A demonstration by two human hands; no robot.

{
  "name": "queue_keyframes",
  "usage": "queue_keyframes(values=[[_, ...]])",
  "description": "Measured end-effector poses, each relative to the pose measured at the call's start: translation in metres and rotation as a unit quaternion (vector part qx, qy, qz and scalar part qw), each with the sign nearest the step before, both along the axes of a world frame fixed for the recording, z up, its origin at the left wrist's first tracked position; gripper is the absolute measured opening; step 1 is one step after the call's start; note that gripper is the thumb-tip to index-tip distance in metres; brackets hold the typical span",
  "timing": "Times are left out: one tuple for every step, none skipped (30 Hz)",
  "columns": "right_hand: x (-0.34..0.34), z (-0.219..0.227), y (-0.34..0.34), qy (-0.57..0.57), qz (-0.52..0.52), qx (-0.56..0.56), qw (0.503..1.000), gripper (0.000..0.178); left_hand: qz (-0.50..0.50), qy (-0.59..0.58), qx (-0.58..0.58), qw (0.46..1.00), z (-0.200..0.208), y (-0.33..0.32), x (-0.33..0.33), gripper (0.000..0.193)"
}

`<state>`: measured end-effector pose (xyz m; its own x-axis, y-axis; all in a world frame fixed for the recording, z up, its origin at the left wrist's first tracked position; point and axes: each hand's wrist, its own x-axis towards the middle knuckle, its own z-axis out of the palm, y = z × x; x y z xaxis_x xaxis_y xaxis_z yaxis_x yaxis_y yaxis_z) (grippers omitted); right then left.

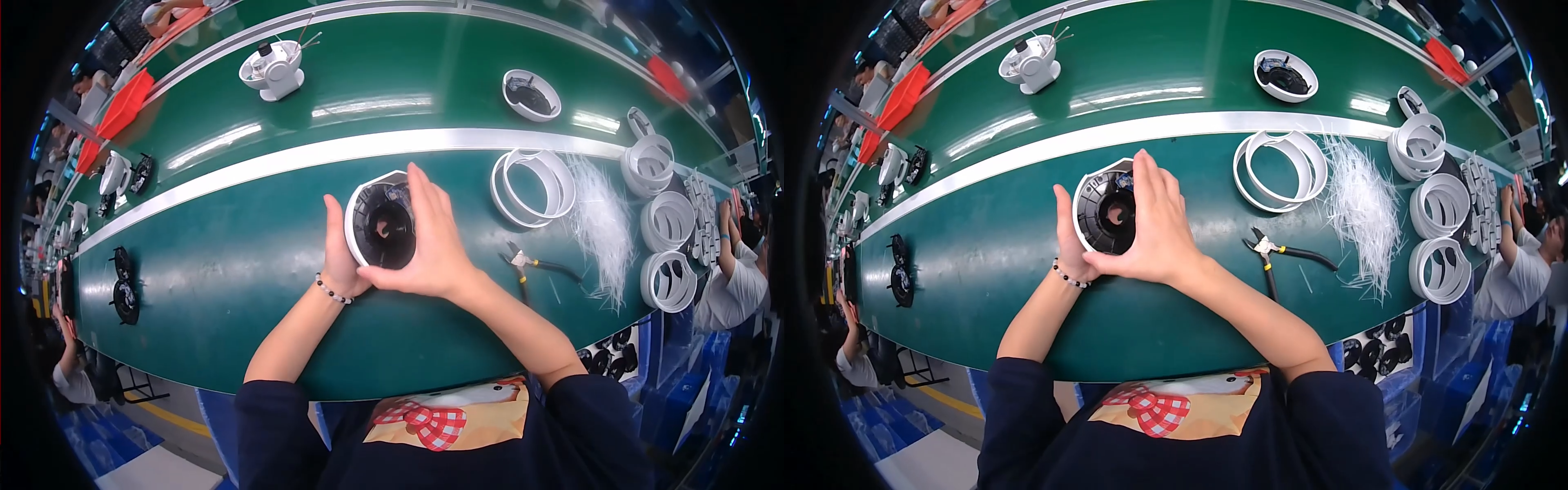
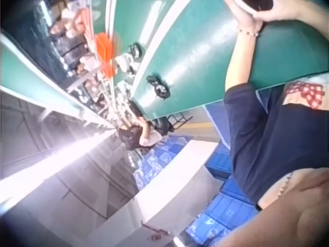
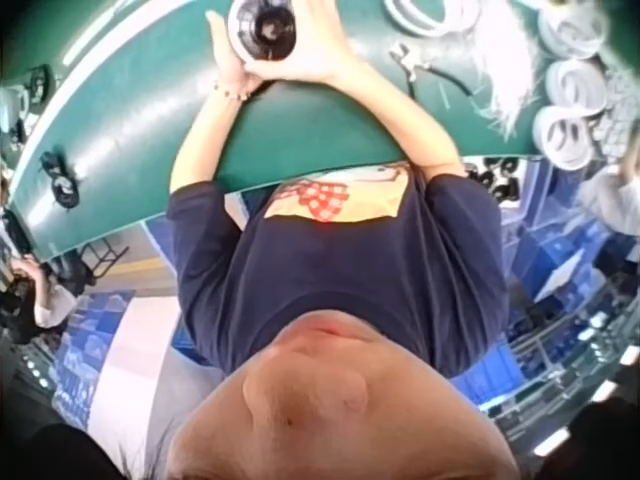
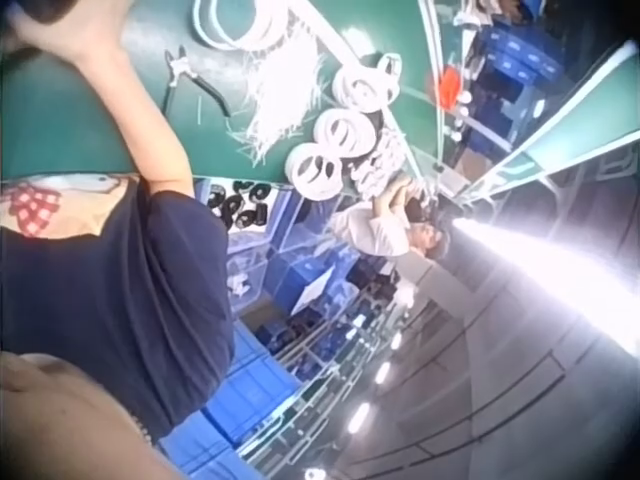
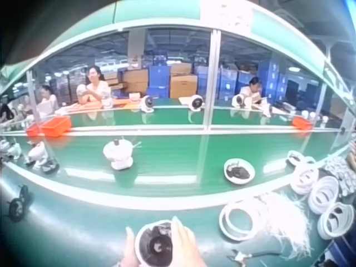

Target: Assembling white plastic rings onto black circular housing components on an assembly line.

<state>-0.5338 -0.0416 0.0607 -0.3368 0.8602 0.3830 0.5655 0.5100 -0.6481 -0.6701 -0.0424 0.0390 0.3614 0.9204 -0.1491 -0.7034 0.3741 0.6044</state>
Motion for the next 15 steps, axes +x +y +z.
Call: queue_keyframes(values=[[-0.001,0.0,0.0,-0.013,0.013,0.024,1.0,0.116,-0.001,0.006,0.017,1.0,0.001,0.001,-0.002,0.081],[-0.001,0.001,0.001,-0.012,0.015,0.025,1.0,0.116,0.001,0.007,0.018,1.0,0.001,0.002,-0.006,0.081],[-0.001,0.001,0.003,-0.016,0.05,0.024,0.998,0.116,-0.025,-0.011,0.027,0.999,0.0,0.003,-0.011,0.081],[0.0,0.001,0.005,-0.021,0.084,0.023,0.996,0.117,-0.051,-0.03,0.035,0.998,0.0,0.003,-0.015,0.081],[0.001,0.002,0.006,-0.021,0.088,0.017,0.996,0.118,-0.059,-0.037,0.035,0.997,0.003,0.001,-0.016,0.077],[0.0,0.001,0.005,-0.02,0.089,0.017,0.996,0.118,-0.058,-0.035,0.035,0.997,0.0,0.0,-0.017,0.077],[-0.001,0.001,0.004,-0.021,0.078,0.026,0.996,0.118,-0.059,-0.036,0.039,0.997,-0.002,0.001,-0.019,0.074],[-0.002,0.003,0.003,-0.022,0.067,0.035,0.997,0.118,-0.059,-0.037,0.042,0.997,-0.002,0.002,-0.02,0.072],[-0.005,0.005,0.001,-0.021,0.067,0.036,0.997,0.118,-0.059,-0.042,0.05,0.996,-0.001,0.001,-0.022,0.067],[-0.008,0.006,-0.002,-0.017,0.048,0.033,0.998,0.118,-0.06,-0.041,0.051,0.996,0.0,0.001,-0.023,0.067],[-0.011,0.006,-0.004,-0.013,0.028,0.029,0.999,0.118,-0.057,-0.033,0.06,0.996,0.0,0.0,-0.024,0.067],[-0.013,0.006,-0.004,-0.012,0.027,0.029,0.999,0.118,-0.054,-0.025,0.07,0.996,0.0,0.0,-0.025,0.067],[-0.015,0.006,-0.003,-0.009,0.018,0.015,1.0,0.118,-0.056,-0.025,0.07,0.996,0.001,-0.001,-0.026,0.067],[-0.017,0.006,-0.002,-0.005,0.009,0.0,1.0,0.118,-0.047,-0.018,0.065,0.997,0.003,-0.002,-0.026,0.066],[-0.019,0.006,-0.003,-0.005,0.006,0.0,1.0,0.118,-0.038,-0.011,0.06,0.997,0.004,-0.003,-0.027,0.065]])
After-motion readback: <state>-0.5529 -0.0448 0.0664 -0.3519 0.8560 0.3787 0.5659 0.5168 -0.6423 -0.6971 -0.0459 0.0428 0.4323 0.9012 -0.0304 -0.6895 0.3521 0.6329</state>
